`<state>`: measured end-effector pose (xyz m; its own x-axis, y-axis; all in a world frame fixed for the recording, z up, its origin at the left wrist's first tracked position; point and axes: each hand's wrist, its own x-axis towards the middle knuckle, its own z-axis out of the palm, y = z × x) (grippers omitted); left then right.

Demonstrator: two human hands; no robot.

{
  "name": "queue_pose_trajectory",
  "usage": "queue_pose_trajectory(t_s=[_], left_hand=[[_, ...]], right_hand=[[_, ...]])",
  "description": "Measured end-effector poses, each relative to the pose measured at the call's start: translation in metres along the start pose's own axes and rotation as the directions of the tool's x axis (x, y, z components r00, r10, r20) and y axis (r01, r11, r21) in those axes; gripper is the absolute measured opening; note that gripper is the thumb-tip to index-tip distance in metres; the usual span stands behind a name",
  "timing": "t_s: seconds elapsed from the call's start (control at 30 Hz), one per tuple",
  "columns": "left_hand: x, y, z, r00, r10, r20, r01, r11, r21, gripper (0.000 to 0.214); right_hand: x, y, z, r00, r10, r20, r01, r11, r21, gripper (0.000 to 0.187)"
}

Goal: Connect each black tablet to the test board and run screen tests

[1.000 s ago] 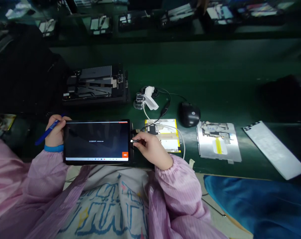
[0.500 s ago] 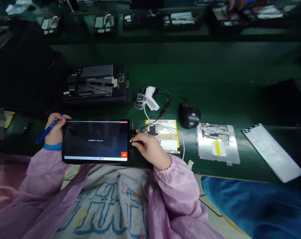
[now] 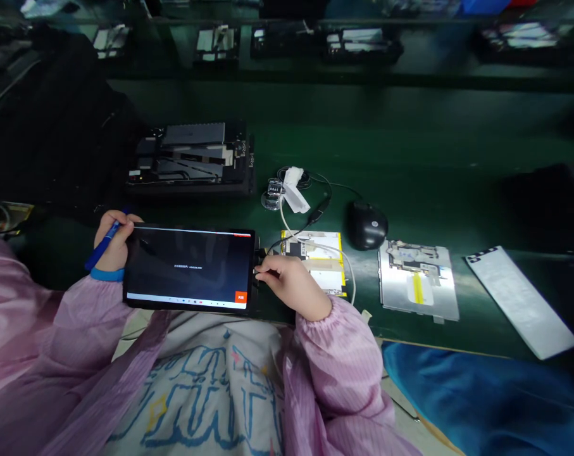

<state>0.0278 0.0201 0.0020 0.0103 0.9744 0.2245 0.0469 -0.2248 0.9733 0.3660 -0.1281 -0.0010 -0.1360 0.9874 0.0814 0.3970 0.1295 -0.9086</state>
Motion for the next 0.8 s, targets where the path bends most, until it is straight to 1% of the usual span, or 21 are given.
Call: queue_pose_trajectory(t_s=[0.17, 0.33, 0.53, 0.67, 0.8], left_hand=[[0.001, -0.001, -0.001, 0.999, 0.029, 0.030, -0.030, 0.998, 0.055, 0.034], [0.000, 0.000, 0.001, 1.000, 0.019, 0.007, -0.019, 0.998, 0.062, 0.028], [-0.002, 0.001, 0.000, 0.998, -0.061, -0.009, 0.061, 0.998, -0.004, 0.028], [-0.002, 0.003, -0.001, 0.998, -0.066, 0.006, 0.066, 0.998, -0.015, 0.030], [-0.003, 0.005, -0.001, 0.998, -0.065, 0.003, 0.065, 0.998, -0.023, 0.030]], right_hand=[[0.004, -0.002, 0.001, 1.000, 0.003, 0.007, -0.002, 0.999, -0.034, 0.016], [0.002, -0.003, 0.004, 1.000, -0.023, -0.003, 0.023, 0.997, -0.073, 0.017], [-0.013, -0.002, 0.013, 0.987, -0.108, -0.116, 0.083, 0.976, -0.202, 0.008], [-0.018, -0.002, 0.014, 0.981, -0.156, -0.112, 0.118, 0.951, -0.286, 0.011], [-0.015, -0.005, 0.014, 0.974, -0.199, -0.109, 0.141, 0.908, -0.394, 0.012]])
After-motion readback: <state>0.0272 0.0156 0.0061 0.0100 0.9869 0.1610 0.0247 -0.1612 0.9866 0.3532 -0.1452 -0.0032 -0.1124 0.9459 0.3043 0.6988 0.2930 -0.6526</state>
